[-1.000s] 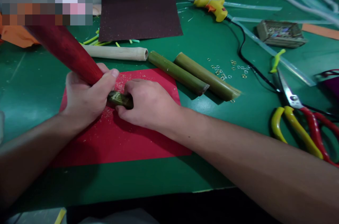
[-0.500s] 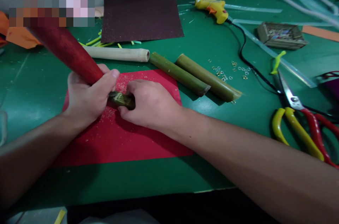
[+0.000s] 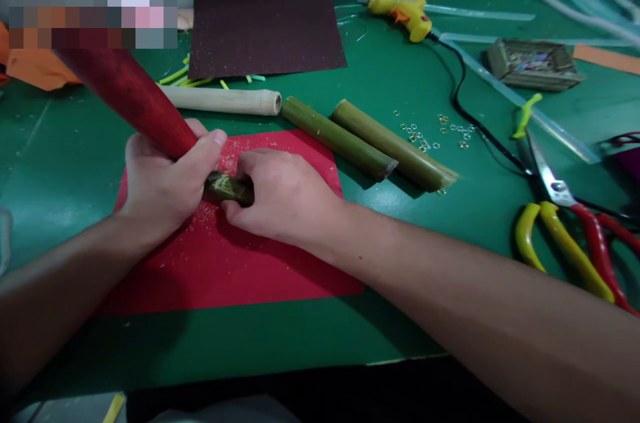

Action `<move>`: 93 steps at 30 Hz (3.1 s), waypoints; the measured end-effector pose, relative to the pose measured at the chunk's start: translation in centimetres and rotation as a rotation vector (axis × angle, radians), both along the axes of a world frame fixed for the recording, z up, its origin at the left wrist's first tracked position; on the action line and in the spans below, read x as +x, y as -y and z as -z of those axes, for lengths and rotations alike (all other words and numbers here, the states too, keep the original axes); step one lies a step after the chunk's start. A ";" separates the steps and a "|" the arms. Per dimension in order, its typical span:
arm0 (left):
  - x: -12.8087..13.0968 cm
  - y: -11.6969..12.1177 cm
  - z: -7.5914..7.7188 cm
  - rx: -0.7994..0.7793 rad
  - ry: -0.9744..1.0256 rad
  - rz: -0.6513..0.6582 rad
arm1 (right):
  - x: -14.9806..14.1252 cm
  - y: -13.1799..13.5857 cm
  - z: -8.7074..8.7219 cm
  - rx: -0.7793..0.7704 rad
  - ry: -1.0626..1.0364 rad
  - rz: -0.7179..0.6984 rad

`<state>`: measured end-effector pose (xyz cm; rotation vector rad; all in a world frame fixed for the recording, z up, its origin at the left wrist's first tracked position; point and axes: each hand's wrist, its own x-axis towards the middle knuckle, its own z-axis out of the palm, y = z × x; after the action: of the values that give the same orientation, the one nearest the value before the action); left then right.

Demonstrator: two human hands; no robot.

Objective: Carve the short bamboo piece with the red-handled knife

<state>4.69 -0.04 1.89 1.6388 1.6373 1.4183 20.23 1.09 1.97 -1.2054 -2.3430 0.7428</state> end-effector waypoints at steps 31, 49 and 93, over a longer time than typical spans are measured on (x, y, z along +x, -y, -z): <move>0.4 0.4 -0.6 -0.064 -0.002 0.034 | -0.1 0.0 0.1 -0.033 -0.033 -0.010; -0.2 0.0 -1.6 0.150 0.046 0.081 | 0.2 0.7 -0.1 0.176 0.109 0.007; -0.5 -0.7 0.3 0.043 0.069 0.086 | 0.1 -0.1 0.6 0.053 0.011 -0.017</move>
<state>4.20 0.68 1.54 1.6441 1.4905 1.4597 20.28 1.22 1.37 -1.1714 -2.3694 0.6775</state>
